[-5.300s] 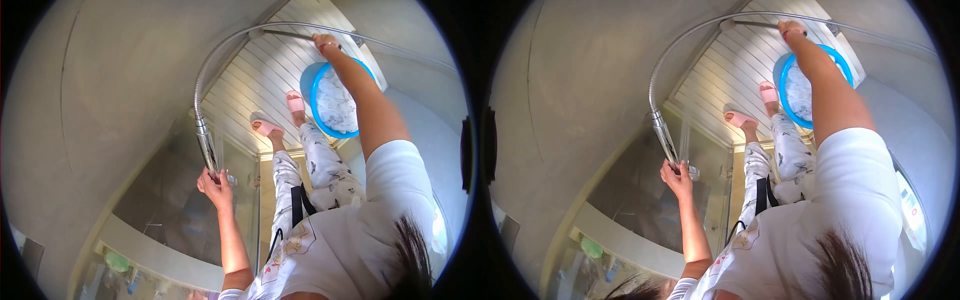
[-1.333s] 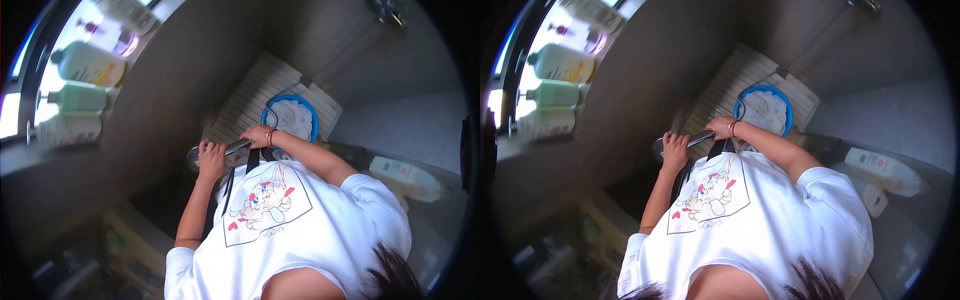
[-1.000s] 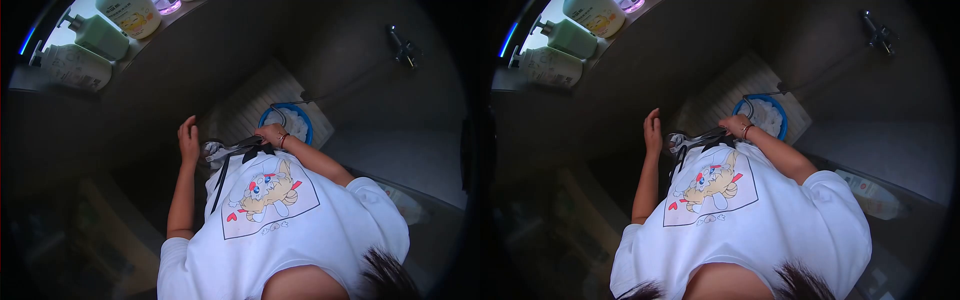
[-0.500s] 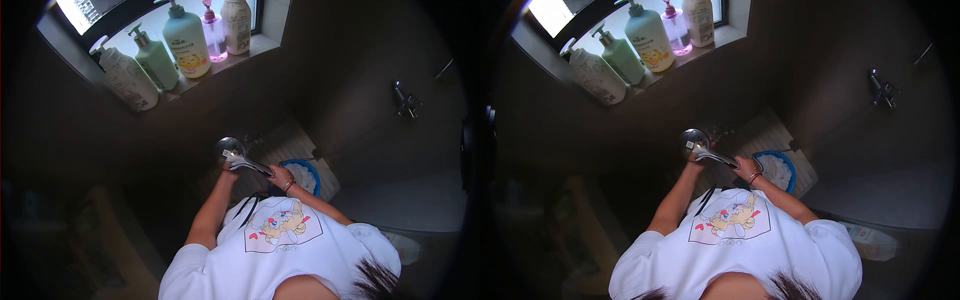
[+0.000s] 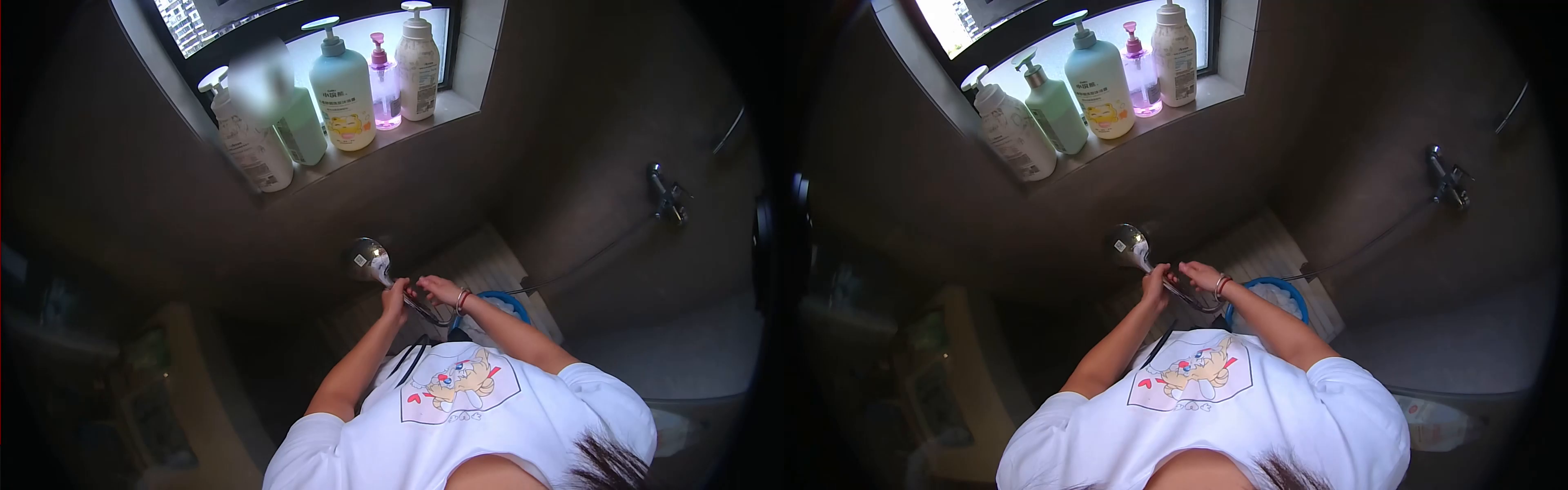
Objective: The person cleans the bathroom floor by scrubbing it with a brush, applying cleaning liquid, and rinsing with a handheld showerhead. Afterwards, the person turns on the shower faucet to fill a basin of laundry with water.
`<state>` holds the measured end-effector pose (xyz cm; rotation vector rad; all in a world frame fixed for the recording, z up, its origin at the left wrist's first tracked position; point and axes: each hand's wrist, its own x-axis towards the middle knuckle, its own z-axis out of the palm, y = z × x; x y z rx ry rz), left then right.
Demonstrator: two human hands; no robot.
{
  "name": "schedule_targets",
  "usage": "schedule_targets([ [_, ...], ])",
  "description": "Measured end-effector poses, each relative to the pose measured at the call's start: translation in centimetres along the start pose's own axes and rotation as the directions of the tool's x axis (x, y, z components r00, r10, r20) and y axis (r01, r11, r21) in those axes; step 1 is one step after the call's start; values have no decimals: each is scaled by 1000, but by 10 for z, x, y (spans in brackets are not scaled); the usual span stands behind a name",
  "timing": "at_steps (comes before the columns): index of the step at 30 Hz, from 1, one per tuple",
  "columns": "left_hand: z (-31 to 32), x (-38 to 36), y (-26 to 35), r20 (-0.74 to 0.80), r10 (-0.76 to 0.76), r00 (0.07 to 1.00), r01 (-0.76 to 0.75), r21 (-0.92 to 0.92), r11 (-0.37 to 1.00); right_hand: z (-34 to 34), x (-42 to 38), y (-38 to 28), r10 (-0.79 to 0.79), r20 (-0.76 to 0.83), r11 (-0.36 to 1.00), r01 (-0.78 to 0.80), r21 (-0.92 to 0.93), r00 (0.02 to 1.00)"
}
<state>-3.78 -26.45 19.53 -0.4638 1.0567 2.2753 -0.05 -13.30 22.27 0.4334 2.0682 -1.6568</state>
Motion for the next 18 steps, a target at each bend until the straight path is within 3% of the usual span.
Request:
schedule_targets([
  [2, -6, -9, -1, -8, 25, 1000, -23, 202, 979, -11, 18, -15, 28, -54, 963, -13, 269, 998],
  [5, 5, -29, -1, 91, -19, 996, -39, 590, 806, -16, 58, -24, -34, 35, 821, 8, 572, 999],
  [7, 10, -28, -8, 167, -20, 986, -100, 676, 730, -23, 71, -30, -113, 225, 511, -138, 848, 968],
  [8, 14, -30, -8, 188, -23, 982, -119, 709, 695, -27, 74, -34, -193, 374, 432, -263, 863, 907],
  [11, 9, -24, -14, 199, 36, 979, -172, 725, 667, -22, 59, -53, -102, 60, 471, -5, 882, 993],
  [12, 7, -24, -14, 183, 94, 978, -198, 706, 680, -21, 50, -64, -66, 107, 498, -61, 865, 992],
  [15, -6, -23, -8, 87, 240, 967, -241, 616, 750, -15, 74, -48, -144, -8, 577, 90, 812, 990],
  [16, -11, -27, -6, 35, 277, 960, -251, 543, 801, -13, 54, -64, -68, 4, 740, 48, 671, 998],
  [18, -18, -40, 13, -42, 351, 935, -302, 423, 855, -13, 46, -66, -78, 71, 863, 32, 503, 994],
])
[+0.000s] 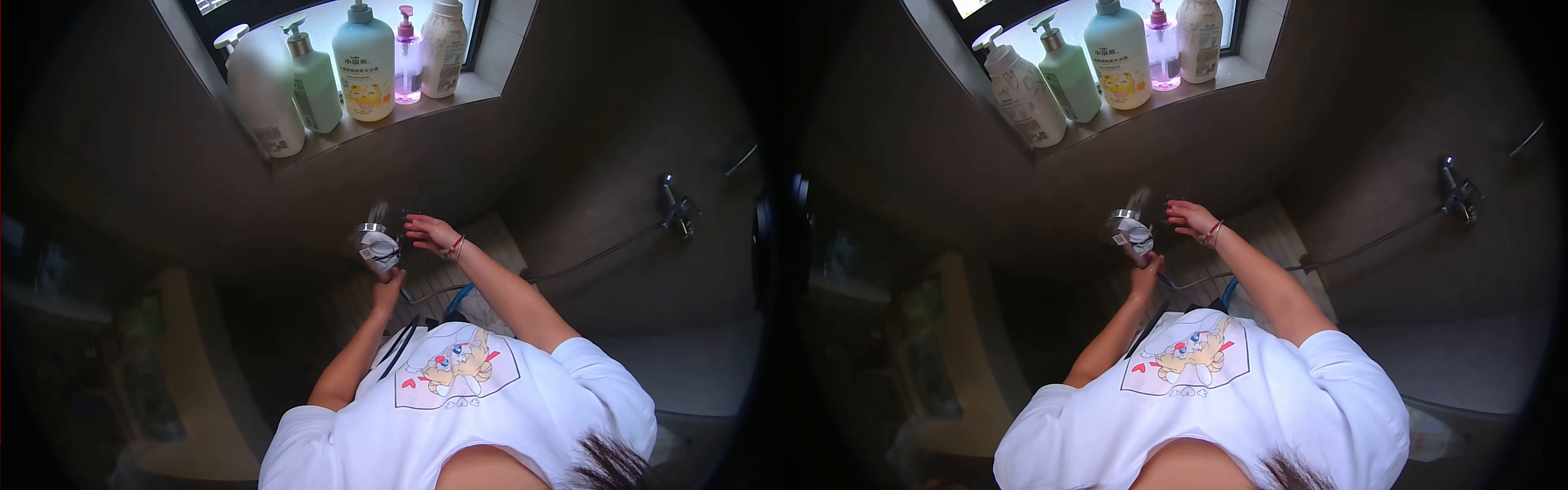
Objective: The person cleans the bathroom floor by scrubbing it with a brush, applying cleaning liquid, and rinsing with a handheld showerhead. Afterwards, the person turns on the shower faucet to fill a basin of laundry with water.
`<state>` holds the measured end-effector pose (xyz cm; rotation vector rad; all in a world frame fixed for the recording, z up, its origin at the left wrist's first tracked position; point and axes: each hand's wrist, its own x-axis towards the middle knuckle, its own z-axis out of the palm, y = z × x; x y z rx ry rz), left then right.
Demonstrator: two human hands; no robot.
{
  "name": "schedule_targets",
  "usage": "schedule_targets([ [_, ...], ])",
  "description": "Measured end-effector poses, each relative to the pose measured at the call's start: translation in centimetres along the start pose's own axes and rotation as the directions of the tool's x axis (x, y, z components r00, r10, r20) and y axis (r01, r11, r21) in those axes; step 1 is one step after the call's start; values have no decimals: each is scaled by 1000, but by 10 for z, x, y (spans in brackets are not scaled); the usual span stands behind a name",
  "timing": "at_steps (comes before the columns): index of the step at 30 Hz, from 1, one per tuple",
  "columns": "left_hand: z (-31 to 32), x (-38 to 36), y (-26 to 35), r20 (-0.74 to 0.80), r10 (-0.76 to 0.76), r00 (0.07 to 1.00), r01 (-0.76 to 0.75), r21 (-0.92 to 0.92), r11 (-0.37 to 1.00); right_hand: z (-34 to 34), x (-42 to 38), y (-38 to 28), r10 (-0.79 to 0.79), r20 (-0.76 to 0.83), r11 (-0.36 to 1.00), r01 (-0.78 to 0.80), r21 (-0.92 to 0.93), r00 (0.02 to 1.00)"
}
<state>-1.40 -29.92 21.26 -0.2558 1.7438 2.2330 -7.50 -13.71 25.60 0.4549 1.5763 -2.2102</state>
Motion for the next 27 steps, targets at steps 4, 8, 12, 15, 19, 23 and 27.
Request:
schedule_targets([
  [4, -32, -7, 44, -63, 255, 965, -262, -160, 952, -3, -9, 8, 99, 84, 990, -90, -110, 991],
  [8, -42, -8, 82, -3, 362, 932, -355, -204, 912, -1, -9, -5, 23, 72, 954, 0, -300, 997],
  [12, -28, -3, 108, -65, 392, 918, -392, 11, 920, 6, -10, -26, -48, 53, 941, 63, -332, 997],
  [15, -16, 6, 114, -87, 438, 895, -426, 131, 895, 11, -17, -36, -49, 64, 945, 66, -321, 997],
  [19, 3, 9, 115, 5, 412, 911, -410, 116, 905, 16, -21, -55, -168, 87, 914, 189, -359, 982],
  [23, 31, 10, 96, 169, 404, 899, -432, 197, 880, 25, -23, -91, -369, 77, 901, 377, -213, 926],
  [27, 64, -4, 97, 315, 397, 862, -466, 182, 866, 20, -36, -121, -515, -35, 857, 516, 10, 856],
])
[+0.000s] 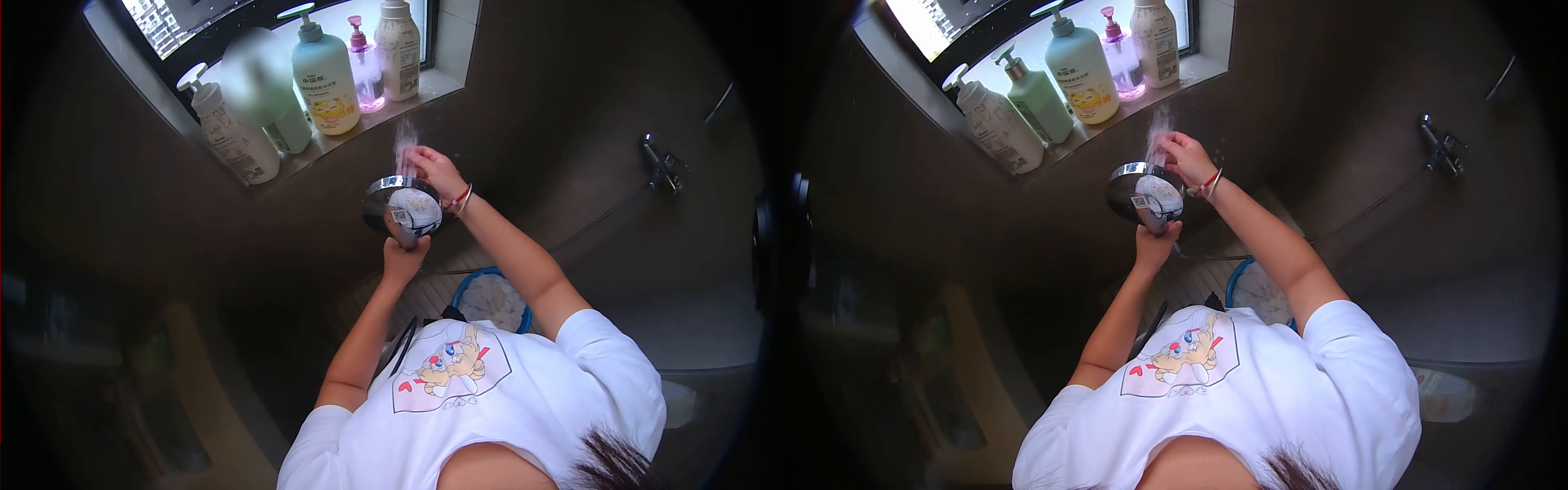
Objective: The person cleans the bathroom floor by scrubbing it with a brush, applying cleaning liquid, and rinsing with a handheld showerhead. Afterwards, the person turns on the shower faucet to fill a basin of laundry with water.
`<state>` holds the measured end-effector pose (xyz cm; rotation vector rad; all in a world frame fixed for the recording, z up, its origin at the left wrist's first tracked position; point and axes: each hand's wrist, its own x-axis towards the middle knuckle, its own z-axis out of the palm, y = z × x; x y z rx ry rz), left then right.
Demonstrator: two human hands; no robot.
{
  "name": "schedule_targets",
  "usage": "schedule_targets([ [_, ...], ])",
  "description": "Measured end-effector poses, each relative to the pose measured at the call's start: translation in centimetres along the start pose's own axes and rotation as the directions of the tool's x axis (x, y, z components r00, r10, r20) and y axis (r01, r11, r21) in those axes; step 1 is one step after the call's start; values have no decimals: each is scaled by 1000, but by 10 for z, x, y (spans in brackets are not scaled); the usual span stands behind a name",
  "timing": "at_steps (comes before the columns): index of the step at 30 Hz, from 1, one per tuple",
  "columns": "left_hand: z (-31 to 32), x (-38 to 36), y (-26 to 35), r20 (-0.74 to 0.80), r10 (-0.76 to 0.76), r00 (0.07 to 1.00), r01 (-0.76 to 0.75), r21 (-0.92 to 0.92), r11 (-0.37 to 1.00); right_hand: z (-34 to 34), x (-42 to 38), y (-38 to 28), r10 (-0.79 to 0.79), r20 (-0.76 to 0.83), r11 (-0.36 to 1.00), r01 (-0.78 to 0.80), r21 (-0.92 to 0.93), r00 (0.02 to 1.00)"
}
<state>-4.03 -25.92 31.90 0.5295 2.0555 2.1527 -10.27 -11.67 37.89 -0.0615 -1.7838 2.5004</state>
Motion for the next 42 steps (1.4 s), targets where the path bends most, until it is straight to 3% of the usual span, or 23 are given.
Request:
schedule_targets([
  [3, 13, 3, 5, 67, 19, 998, -19, 3, 1000, -17, -2, -11, -56, -158, 983, 83, 166, 986],
  [6, 21, 9, 11, 98, 85, 992, -85, -6, 996, -45, -11, -9, -81, -264, 996, 89, 17, 961],
  [10, 27, 16, 20, 83, 184, 979, -183, -22, 983, -70, -39, 4, -51, -277, 995, 25, -96, 959],
  [12, 28, 18, 22, 80, 156, 984, -156, -4, 988, -76, -57, 12, -2, -282, 992, -34, -123, 960],
  [16, 32, 20, 22, 1, 155, 988, -154, -69, 986, -77, -83, 43, 119, -179, 969, -153, -193, 977],
  [18, 27, 18, 20, -71, 56, 996, -60, -59, 996, -71, -96, 54, 159, -93, 960, -176, -219, 983],
  [22, 5, 15, 12, -287, -69, 955, 34, -124, 992, -68, -106, 66, 259, -144, 922, -289, -257, 955],
  [26, -22, 6, 15, -370, -157, 916, 46, -292, 955, -72, -103, 74, 290, -154, 910, -322, -261, 945],
  [34, -71, -10, 7, -558, -80, 826, -17, -167, 986, -59, -91, 81, 347, -71, 881, -350, -319, 935],
  [38, -77, -16, 4, -586, -90, 805, -56, -226, 973, -51, -88, 79, 365, -30, 858, -349, -376, 931],
  [42, -74, -20, 8, -572, -113, 813, -38, -246, 969, -32, -61, 55, 237, 7, 840, -201, -504, 971],
])
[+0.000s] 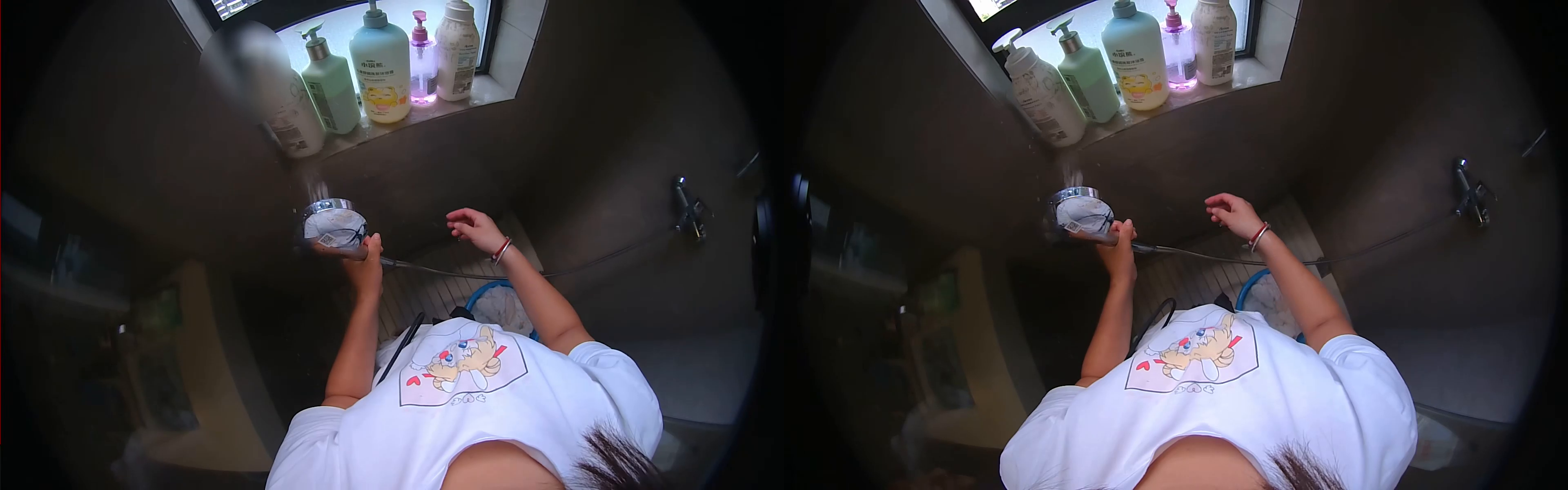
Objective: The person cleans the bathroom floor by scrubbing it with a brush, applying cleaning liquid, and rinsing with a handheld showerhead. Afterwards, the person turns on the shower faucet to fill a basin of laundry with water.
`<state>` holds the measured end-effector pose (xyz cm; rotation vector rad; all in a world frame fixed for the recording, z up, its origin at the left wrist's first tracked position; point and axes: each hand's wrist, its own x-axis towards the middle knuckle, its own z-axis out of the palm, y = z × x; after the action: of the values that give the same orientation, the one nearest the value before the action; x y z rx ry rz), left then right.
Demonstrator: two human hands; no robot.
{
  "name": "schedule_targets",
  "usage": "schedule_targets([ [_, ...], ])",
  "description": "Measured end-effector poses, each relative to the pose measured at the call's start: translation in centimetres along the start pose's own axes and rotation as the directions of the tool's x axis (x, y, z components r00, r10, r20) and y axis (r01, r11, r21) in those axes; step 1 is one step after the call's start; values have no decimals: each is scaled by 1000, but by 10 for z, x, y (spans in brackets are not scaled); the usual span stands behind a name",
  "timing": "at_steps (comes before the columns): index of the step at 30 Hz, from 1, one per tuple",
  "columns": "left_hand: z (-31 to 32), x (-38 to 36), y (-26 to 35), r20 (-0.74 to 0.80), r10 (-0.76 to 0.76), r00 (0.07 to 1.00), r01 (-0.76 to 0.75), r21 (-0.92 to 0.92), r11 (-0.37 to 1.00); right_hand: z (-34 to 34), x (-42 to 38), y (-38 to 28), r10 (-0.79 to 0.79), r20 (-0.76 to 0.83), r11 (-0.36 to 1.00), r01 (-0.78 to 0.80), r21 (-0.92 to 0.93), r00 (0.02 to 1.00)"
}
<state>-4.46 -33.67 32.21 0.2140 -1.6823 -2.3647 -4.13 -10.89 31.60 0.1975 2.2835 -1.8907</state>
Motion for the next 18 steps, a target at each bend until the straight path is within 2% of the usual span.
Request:
schedule_targets([
  [2, 1, -3, -2, 13, -7, 1000, 7, -16, 1000, 6, 21, -31, -262, 14, 958, 262, -117, 965],
  [4, 2, -5, -6, 30, -16, 999, 17, -29, 999, 25, 33, -81, -372, 50, 893, 372, -255, 927],
  [6, 2, -6, -7, 46, -24, 999, 25, -18, 1000, 52, 54, -113, -433, 131, 864, 452, -220, 892],
  [8, 0, -10, 0, 59, -34, 998, 34, -7, 999, 84, 81, -138, -457, 246, 816, 513, -266, 855],
  [10, -6, -10, -4, 65, -15, 998, 15, 5, 1000, 119, 106, -158, -528, 213, 737, 568, -367, 822],
  [13, -8, -10, -2, 57, -8, 998, 7, 23, 1000, 161, 151, -171, -496, 48, 755, 459, -468, 867],
  [14, -9, -12, 0, 50, -10, 999, 9, 31, 999, 168, 159, -172, -505, 37, 747, 458, -483, 862],
  [15, -14, -6, -17, 48, 70, 996, -73, 64, 995, 173, 169, -173, -513, 24, 737, 455, -500, 858],
  [18, -15, -6, -18, 48, 14, 999, -15, 24, 1000, 172, 194, -172, -447, 41, 752, 399, -525, 894],
])
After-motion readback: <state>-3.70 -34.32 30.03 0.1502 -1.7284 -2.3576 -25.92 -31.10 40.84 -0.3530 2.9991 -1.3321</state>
